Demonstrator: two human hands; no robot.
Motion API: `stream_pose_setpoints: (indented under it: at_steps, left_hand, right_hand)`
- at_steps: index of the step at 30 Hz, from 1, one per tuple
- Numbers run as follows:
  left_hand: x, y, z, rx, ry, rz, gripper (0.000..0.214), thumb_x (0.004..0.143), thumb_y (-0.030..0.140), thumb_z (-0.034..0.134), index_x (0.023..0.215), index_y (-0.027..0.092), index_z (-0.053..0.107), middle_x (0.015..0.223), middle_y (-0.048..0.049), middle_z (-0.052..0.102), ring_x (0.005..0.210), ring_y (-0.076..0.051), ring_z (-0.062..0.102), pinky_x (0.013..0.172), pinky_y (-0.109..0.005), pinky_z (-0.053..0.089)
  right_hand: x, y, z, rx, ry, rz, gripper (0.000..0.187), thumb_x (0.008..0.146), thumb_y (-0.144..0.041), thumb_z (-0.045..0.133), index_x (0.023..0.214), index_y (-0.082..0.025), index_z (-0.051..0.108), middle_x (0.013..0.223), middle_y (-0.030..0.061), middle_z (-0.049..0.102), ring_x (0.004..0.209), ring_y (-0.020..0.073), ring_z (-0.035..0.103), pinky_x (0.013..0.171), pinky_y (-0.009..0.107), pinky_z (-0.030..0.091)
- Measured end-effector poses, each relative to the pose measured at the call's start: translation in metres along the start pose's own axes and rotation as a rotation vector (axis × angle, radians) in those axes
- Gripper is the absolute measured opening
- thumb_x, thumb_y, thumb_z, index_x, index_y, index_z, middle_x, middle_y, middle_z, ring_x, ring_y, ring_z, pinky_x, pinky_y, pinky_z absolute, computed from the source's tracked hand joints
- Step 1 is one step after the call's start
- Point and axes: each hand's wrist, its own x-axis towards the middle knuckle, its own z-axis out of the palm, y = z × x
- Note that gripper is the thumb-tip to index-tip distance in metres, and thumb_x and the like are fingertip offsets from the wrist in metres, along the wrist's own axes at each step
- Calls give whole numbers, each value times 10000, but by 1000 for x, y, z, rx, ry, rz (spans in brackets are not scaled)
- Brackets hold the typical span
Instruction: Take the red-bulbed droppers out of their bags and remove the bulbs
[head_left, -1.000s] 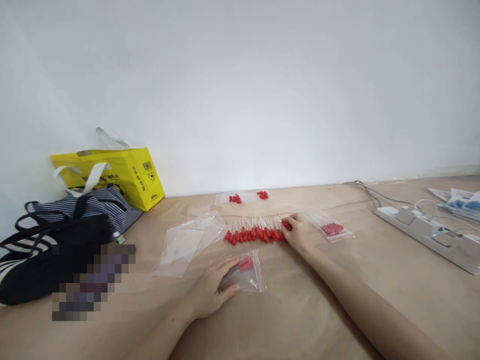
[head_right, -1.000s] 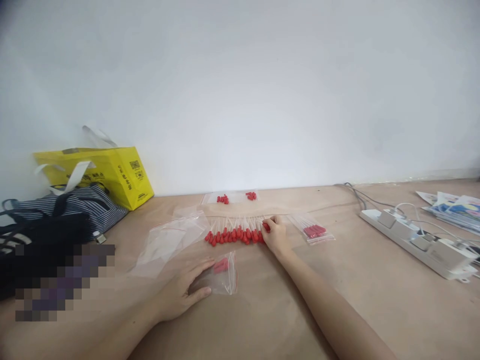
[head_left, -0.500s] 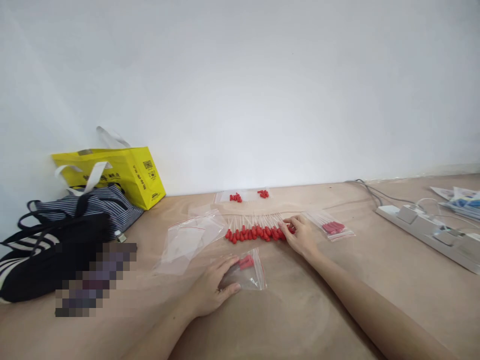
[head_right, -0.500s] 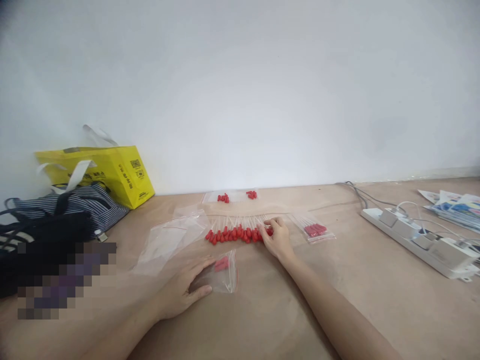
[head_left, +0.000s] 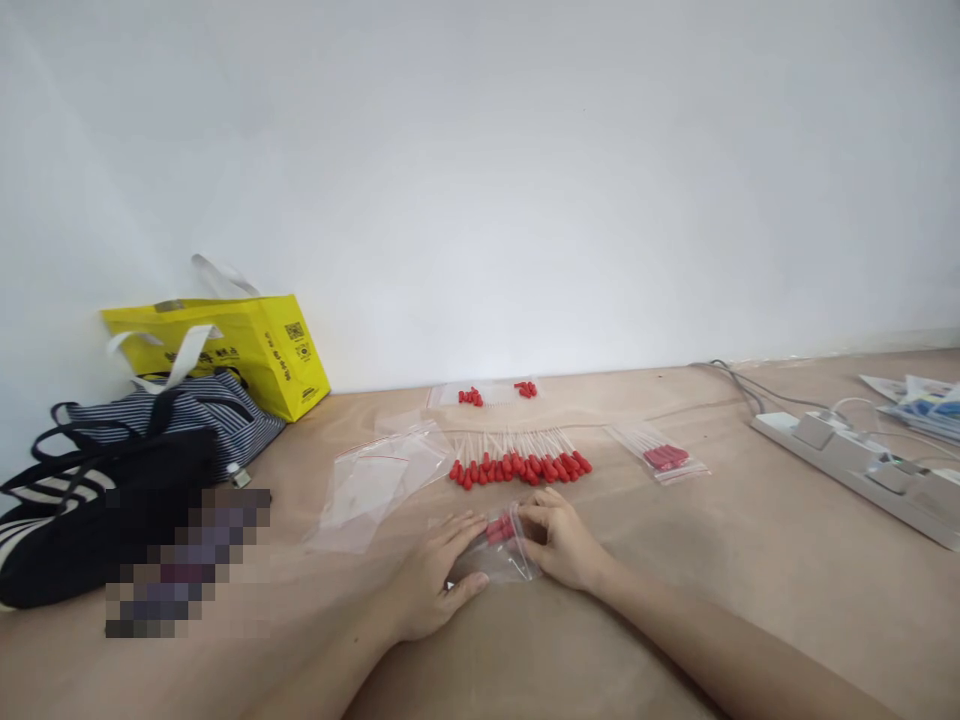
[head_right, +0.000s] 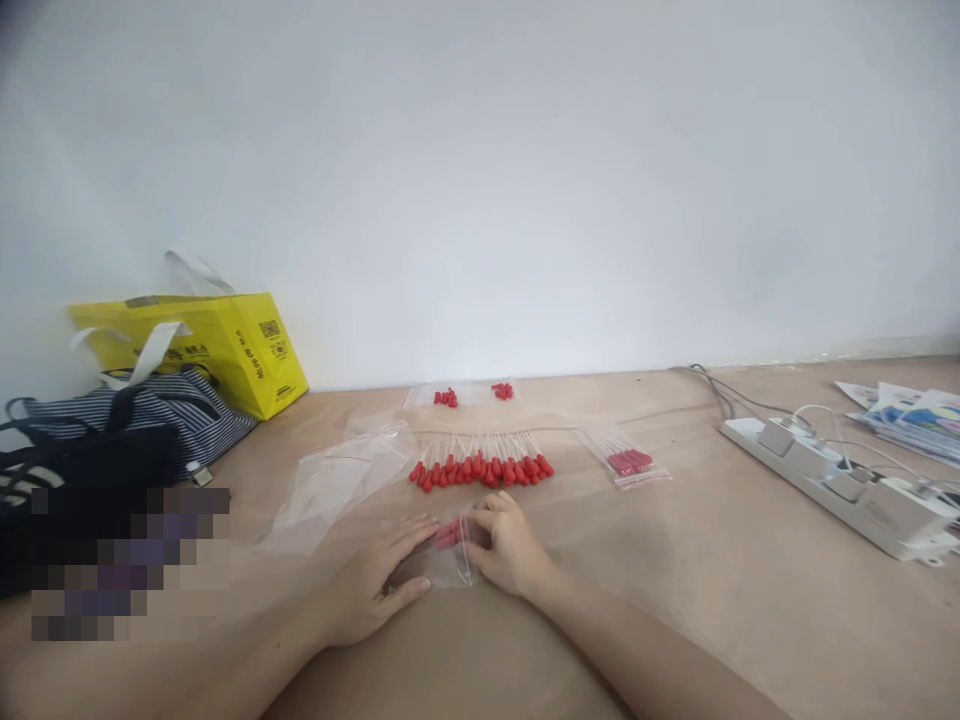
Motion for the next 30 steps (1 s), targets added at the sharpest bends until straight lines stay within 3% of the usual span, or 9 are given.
stream_pose_setpoints:
  at_steps: [3, 9, 13, 18, 20, 24, 28, 30]
  left_hand:
    - [0, 1, -2, -6, -5, 14, 479, 807, 388, 449, 1261, 254, 376, 1308, -44, 421, 1230, -244, 322, 1013, -462, 264]
    - [1, -1, 0, -4, -18, 16, 464, 814, 395, 434, 1247, 233, 398, 1318, -54, 406, 1231, -238, 322, 1019, -462, 252]
    - [1, -2, 0, -19, -14, 14, 452, 810, 395, 444, 1233, 238, 416, 1311, -50, 417, 1225, -232, 333, 1020, -449, 259]
    - [0, -1, -4, -42, -12, 0, 454, 800, 405, 459, 1222, 238, 429, 1301, -50, 430, 1220, -231, 342, 1014, -445, 272]
    - [-1, -1, -5, -38, -20, -6, 458, 801, 410, 456, 1226, 242, 422, 1307, -48, 422, 1221, -231, 341, 1011, -445, 278]
    - [-1, -3, -3, -31, 38, -4, 453, 796, 397, 468, 1224, 255, 422, 1313, -40, 414, 1226, -226, 335, 1006, -435, 296]
    - [2, -6, 0, -16, 200, 7, 432, 780, 343, 499, 1197, 242, 456, 1338, -44, 376, 1249, -228, 292, 1014, -436, 286]
    - [2, -5, 1, -30, 212, 28, 393, 769, 320, 512, 1154, 239, 501, 1311, -43, 415, 1225, -227, 336, 1007, -432, 297]
  right_hand:
    - [3, 2, 3, -11, -26, 5, 61, 708, -242, 612, 729, -184, 617, 742, 20, 515, 740, 145, 460, 672, 256, 366]
    - [1, -3, 2, 59, -69, 8, 244, 577, -292, 709, 710, -166, 547, 669, -17, 520, 682, 135, 460, 669, 271, 359]
    - [-3, -4, -4, 253, -169, 27, 134, 636, -226, 636, 744, -174, 577, 637, -36, 515, 569, 85, 451, 545, 207, 356]
    - [-11, 19, -25, 520, -52, 211, 119, 647, -226, 606, 741, -164, 568, 645, -21, 544, 499, 62, 455, 456, 179, 362]
    - [-13, 30, -37, 606, 26, 221, 117, 676, -242, 581, 758, -165, 548, 635, -14, 556, 510, 73, 479, 465, 188, 385]
    - [-16, 31, -53, 534, 265, 76, 82, 725, -219, 540, 790, -170, 547, 678, 13, 571, 560, 89, 507, 493, 203, 408]
    - [-20, 11, -52, 187, 434, -250, 183, 712, -106, 514, 861, -194, 572, 693, 22, 554, 634, 121, 534, 558, 243, 443]
    - [-24, 2, -49, 34, 505, -391, 282, 697, -64, 500, 928, -212, 568, 721, 29, 560, 636, 126, 545, 555, 248, 451]
